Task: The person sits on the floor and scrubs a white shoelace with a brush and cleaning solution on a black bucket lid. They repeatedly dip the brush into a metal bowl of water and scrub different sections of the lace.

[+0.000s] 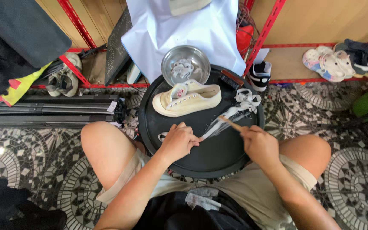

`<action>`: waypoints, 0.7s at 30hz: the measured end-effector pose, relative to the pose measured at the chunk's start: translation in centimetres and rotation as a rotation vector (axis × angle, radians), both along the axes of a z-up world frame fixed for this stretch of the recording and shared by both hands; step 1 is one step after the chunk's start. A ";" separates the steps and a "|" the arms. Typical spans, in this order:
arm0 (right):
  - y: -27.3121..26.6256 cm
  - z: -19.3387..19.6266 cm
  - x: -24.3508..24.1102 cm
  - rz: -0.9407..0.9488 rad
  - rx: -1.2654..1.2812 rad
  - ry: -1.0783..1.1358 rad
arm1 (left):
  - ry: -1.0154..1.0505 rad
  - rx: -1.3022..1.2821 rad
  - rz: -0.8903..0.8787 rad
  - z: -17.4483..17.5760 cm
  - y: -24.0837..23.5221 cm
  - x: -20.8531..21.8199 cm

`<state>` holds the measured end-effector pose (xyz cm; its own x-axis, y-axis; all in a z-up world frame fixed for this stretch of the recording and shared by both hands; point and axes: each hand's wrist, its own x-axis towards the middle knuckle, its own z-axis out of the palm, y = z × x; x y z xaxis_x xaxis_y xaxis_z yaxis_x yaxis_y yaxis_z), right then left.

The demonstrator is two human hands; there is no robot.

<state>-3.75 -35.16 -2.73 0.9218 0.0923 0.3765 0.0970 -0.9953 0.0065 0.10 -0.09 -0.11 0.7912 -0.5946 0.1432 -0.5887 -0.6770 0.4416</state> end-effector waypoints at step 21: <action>0.9 2.6 -1.0 0.142 0.202 0.256 | 0.069 -0.026 -0.002 0.2 0.1 -0.1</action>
